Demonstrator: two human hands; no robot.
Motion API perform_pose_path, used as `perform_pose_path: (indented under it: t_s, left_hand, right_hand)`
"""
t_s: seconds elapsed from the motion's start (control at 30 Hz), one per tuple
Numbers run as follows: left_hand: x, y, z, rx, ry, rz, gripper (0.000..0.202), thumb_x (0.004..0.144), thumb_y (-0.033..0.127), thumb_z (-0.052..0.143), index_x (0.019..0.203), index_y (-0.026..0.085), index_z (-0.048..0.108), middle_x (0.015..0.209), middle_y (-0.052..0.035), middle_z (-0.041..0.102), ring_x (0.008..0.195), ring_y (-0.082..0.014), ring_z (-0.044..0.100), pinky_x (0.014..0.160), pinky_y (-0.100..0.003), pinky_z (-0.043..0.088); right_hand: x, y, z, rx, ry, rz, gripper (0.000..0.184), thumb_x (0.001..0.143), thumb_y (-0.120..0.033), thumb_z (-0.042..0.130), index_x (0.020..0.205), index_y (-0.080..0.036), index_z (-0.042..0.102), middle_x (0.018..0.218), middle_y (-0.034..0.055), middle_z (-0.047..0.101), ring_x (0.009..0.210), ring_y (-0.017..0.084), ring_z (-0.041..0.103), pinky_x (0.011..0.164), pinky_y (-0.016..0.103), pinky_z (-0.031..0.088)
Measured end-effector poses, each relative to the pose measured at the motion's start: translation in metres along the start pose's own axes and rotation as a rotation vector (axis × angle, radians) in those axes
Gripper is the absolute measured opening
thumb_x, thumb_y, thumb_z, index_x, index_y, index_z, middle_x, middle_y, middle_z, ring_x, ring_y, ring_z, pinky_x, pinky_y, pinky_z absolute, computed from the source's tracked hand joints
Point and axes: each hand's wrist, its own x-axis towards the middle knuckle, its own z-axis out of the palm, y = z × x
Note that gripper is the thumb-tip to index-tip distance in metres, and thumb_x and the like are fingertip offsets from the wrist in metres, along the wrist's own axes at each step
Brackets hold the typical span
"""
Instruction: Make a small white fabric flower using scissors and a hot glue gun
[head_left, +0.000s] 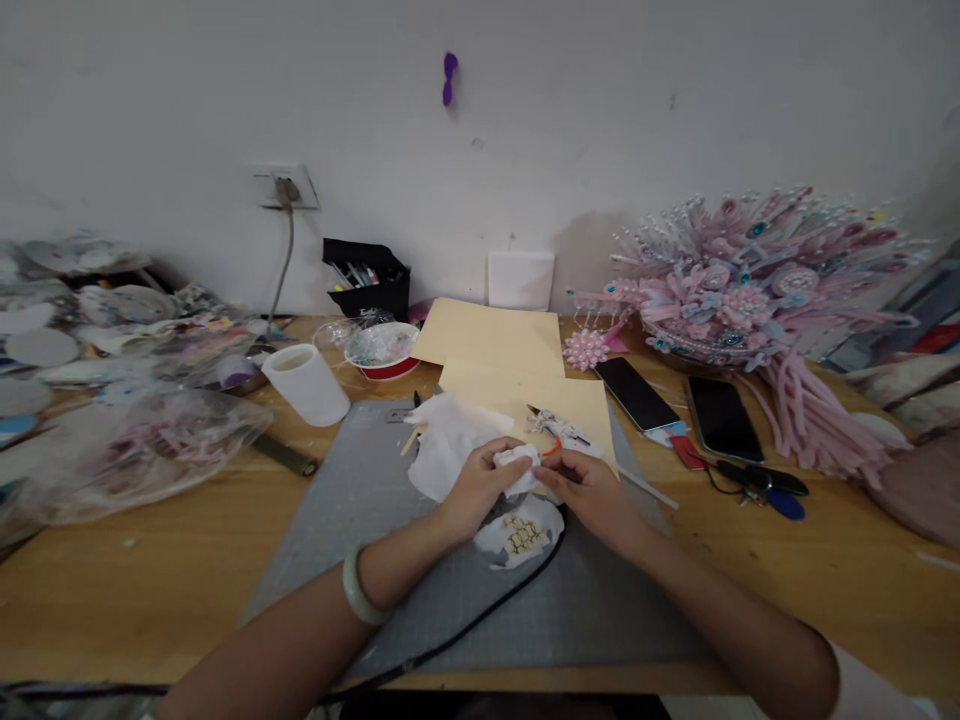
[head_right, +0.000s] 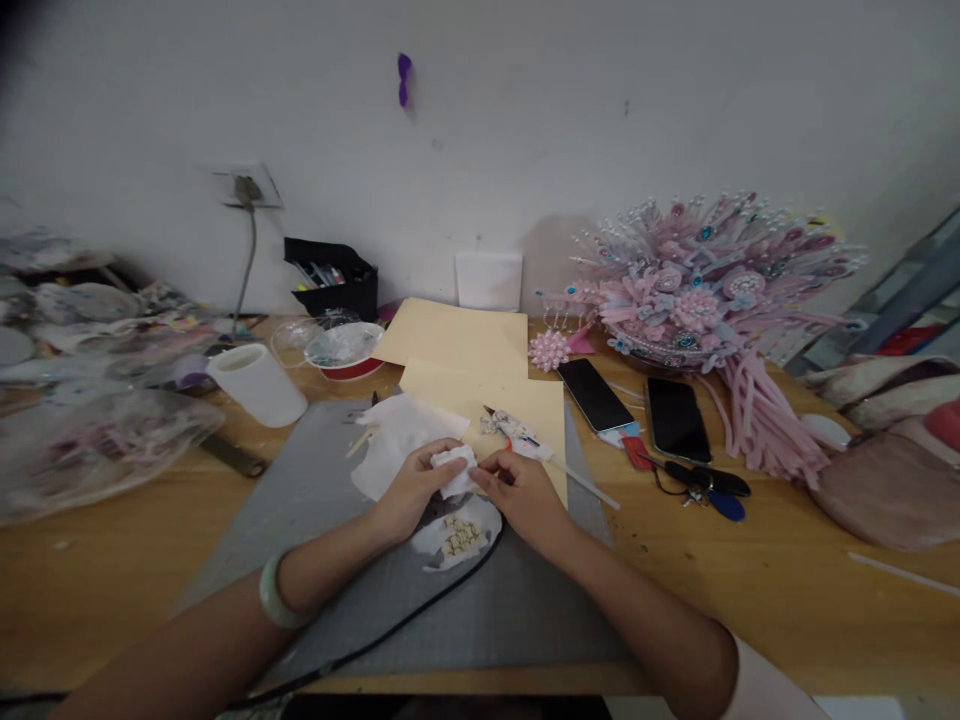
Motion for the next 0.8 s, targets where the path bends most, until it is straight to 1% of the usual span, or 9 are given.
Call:
perform_pose_path:
  t_s: [0.17, 0.4, 0.57, 0.67, 0.8]
  left_hand:
    - [0.0004, -0.0026, -0.0014, -0.008, 0.015, 0.003, 0.024, 0.061, 0.036, 0.068, 0.070, 0.016, 0.057, 0.055, 0.0052, 0.050, 0.046, -0.0044, 0.042, 0.045, -0.016, 0.031]
    - [-0.0010, -0.0005, -0.0005, 0.001, 0.015, 0.037, 0.025, 0.063, 0.035, 0.066, 0.058, 0.013, 0.054, 0.050, 0.0049, 0.046, 0.044, -0.0036, 0.036, 0.042, -0.016, 0.026]
    - [-0.0005, -0.0004, -0.0011, 0.024, 0.009, 0.052, 0.026, 0.064, 0.035, 0.066, 0.056, 0.013, 0.054, 0.051, 0.0047, 0.045, 0.045, -0.0038, 0.036, 0.043, -0.016, 0.026]
    - [-0.0007, -0.0013, -0.0006, 0.019, -0.001, 0.031, 0.026, 0.065, 0.037, 0.065, 0.061, 0.014, 0.054, 0.050, 0.0058, 0.043, 0.044, -0.0039, 0.035, 0.043, -0.016, 0.026]
    - [-0.0009, -0.0036, -0.0006, 0.032, -0.010, 0.013, 0.027, 0.061, 0.035, 0.068, 0.076, 0.015, 0.058, 0.061, 0.0038, 0.052, 0.053, -0.0064, 0.043, 0.050, -0.018, 0.033]
  right_hand:
    - [0.0000, 0.0018, 0.0015, -0.009, -0.004, -0.009, 0.024, 0.076, -0.038, 0.050, 0.072, -0.016, 0.058, 0.064, -0.0001, 0.055, 0.060, 0.013, 0.047, 0.055, 0.024, 0.036]
    - [-0.0017, -0.0008, 0.0006, 0.022, -0.019, 0.003, 0.023, 0.076, -0.038, 0.050, 0.071, -0.016, 0.056, 0.063, -0.0010, 0.052, 0.058, 0.012, 0.044, 0.053, 0.023, 0.034]
    - [0.0002, 0.0016, 0.0009, 0.018, -0.013, -0.020, 0.024, 0.076, -0.038, 0.050, 0.070, -0.016, 0.056, 0.062, -0.0012, 0.053, 0.058, 0.012, 0.044, 0.053, 0.023, 0.035]
    - [0.0005, 0.0022, 0.0012, 0.009, -0.005, -0.013, 0.025, 0.075, -0.040, 0.050, 0.071, -0.016, 0.057, 0.063, -0.0007, 0.054, 0.058, 0.012, 0.045, 0.054, 0.023, 0.035]
    - [0.0000, 0.0010, 0.0015, 0.012, 0.002, 0.003, 0.027, 0.075, -0.041, 0.050, 0.072, -0.016, 0.058, 0.065, -0.0001, 0.056, 0.060, 0.012, 0.047, 0.055, 0.023, 0.037]
